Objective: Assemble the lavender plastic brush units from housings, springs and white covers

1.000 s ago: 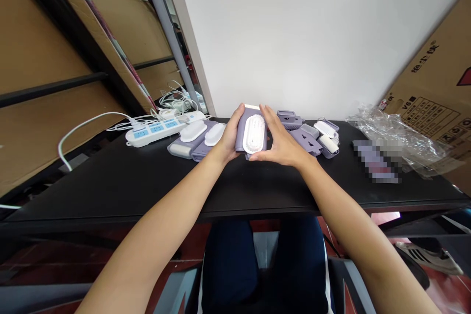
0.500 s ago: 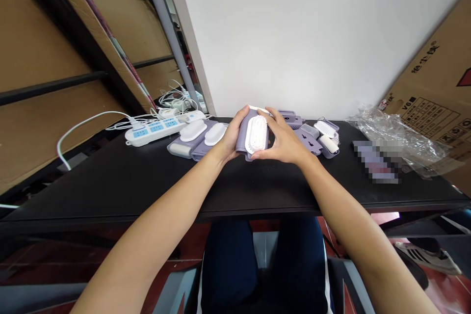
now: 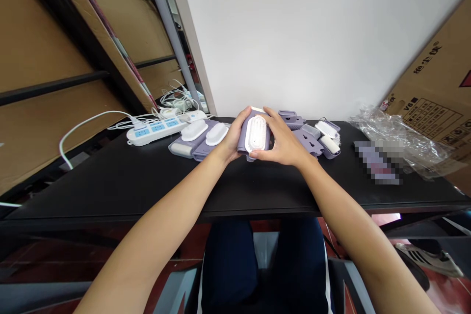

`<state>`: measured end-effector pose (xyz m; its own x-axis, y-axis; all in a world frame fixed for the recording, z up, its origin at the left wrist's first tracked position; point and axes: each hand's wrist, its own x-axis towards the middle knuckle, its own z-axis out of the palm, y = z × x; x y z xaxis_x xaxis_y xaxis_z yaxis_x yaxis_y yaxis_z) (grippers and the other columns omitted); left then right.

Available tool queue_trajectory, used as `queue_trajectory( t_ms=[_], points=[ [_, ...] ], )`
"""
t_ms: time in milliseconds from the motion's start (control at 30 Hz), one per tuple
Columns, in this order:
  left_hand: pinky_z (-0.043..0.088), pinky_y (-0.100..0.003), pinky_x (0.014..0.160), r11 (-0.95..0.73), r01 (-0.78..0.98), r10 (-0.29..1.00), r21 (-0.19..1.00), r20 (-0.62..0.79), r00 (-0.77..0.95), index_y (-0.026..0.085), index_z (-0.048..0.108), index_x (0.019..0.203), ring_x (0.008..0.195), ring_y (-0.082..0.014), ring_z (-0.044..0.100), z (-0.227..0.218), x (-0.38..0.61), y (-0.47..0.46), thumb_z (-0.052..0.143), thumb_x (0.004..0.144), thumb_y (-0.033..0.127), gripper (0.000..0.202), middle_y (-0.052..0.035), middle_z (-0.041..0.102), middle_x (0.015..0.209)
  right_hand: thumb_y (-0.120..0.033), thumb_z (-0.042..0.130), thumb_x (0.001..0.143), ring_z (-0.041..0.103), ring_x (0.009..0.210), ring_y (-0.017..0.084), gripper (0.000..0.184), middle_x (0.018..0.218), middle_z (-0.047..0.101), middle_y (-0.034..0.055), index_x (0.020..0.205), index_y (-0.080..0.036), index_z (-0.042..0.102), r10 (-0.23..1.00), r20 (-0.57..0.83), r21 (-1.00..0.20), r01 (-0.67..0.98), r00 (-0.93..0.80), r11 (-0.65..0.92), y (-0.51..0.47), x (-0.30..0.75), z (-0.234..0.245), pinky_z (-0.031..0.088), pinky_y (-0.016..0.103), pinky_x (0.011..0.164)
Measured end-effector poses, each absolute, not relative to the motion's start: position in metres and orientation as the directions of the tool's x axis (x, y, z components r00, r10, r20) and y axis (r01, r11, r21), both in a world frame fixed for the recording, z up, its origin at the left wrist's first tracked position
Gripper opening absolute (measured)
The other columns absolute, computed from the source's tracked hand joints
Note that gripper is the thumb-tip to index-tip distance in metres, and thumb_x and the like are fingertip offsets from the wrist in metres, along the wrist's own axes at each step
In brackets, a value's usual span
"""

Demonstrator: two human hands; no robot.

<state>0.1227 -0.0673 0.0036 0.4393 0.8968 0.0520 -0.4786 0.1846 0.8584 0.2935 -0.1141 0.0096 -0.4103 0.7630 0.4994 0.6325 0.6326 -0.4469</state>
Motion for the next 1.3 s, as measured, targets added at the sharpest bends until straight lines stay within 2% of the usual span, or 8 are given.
queue_trajectory(
  t_ms=[100, 367, 567, 800, 1100, 1300],
  points=[
    [0.067, -0.04, 0.081, 0.191, -0.482, 0.895, 0.855, 0.05, 0.443, 0.017, 0.073, 0.098, 0.086, -0.0286, 0.08, 0.0032, 0.1229, -0.0671, 0.063, 0.095, 0.062, 0.047, -0.0109, 0.08, 0.089, -0.078, 0.082, 0.071, 0.025, 0.164, 0.043, 0.113, 0.175, 0.028, 0.023, 0.159, -0.021, 0.043, 0.747, 0.524, -0.431, 0.629, -0.41, 0.647, -0.1146, 0.2922, 0.0088, 0.028, 0.066, 0.129],
    [0.068, -0.041, 0.079, 0.202, -0.497, 0.886, 0.844, 0.059, 0.46, 0.017, 0.074, 0.112, 0.086, -0.0301, 0.08, 0.0052, 0.1215, -0.0671, 0.058, 0.097, 0.064, 0.052, -0.0116, 0.081, 0.087, -0.08, 0.079, 0.073, 0.029, 0.162, 0.041, 0.11, 0.174, 0.032, 0.0202, 0.16, -0.024, 0.042, 0.722, 0.561, -0.416, 0.617, -0.404, 0.668, -0.1113, 0.2942, 0.0055, 0.03, 0.065, 0.129],
    [0.068, -0.04, 0.077, 0.225, -0.482, 0.88, 0.847, 0.036, 0.474, 0.017, 0.073, 0.108, 0.082, -0.0287, 0.08, 0.0051, 0.1195, -0.0665, 0.06, 0.097, 0.061, 0.047, -0.0104, 0.08, 0.085, -0.084, 0.078, 0.072, 0.027, 0.163, 0.043, 0.109, 0.176, 0.029, 0.0157, 0.162, -0.031, 0.044, 0.745, 0.528, -0.432, 0.627, -0.407, 0.648, -0.1103, 0.2971, 0.0053, 0.028, 0.068, 0.128],
    [0.067, -0.038, 0.079, 0.228, -0.481, 0.882, 0.846, 0.029, 0.47, 0.016, 0.074, 0.106, 0.084, -0.0277, 0.08, 0.0046, 0.1231, -0.0667, 0.06, 0.098, 0.06, 0.047, -0.0111, 0.081, 0.089, -0.082, 0.078, 0.073, 0.025, 0.163, 0.043, 0.109, 0.174, 0.032, 0.0186, 0.16, -0.026, 0.046, 0.739, 0.548, -0.42, 0.635, -0.392, 0.648, -0.111, 0.2938, 0.005, 0.026, 0.069, 0.129],
    [0.067, -0.04, 0.079, 0.227, -0.492, 0.888, 0.841, 0.029, 0.459, 0.017, 0.074, 0.107, 0.082, -0.0282, 0.08, 0.0058, 0.122, -0.0663, 0.06, 0.097, 0.064, 0.05, -0.0108, 0.081, 0.088, -0.08, 0.075, 0.077, 0.03, 0.161, 0.042, 0.103, 0.173, 0.034, 0.0189, 0.159, -0.026, 0.044, 0.711, 0.578, -0.411, 0.61, -0.401, 0.677, -0.1092, 0.2954, 0.0032, 0.029, 0.068, 0.128],
    [0.067, -0.04, 0.078, 0.231, -0.479, 0.885, 0.847, 0.021, 0.465, 0.017, 0.074, 0.104, 0.085, -0.0292, 0.08, 0.0075, 0.121, -0.0686, 0.059, 0.097, 0.061, 0.047, -0.0113, 0.081, 0.087, -0.082, 0.075, 0.076, 0.03, 0.161, 0.042, 0.104, 0.173, 0.035, 0.0172, 0.159, -0.027, 0.045, 0.707, 0.572, -0.393, 0.618, -0.415, 0.681, -0.1101, 0.2972, 0.0039, 0.029, 0.067, 0.128]
  ],
)
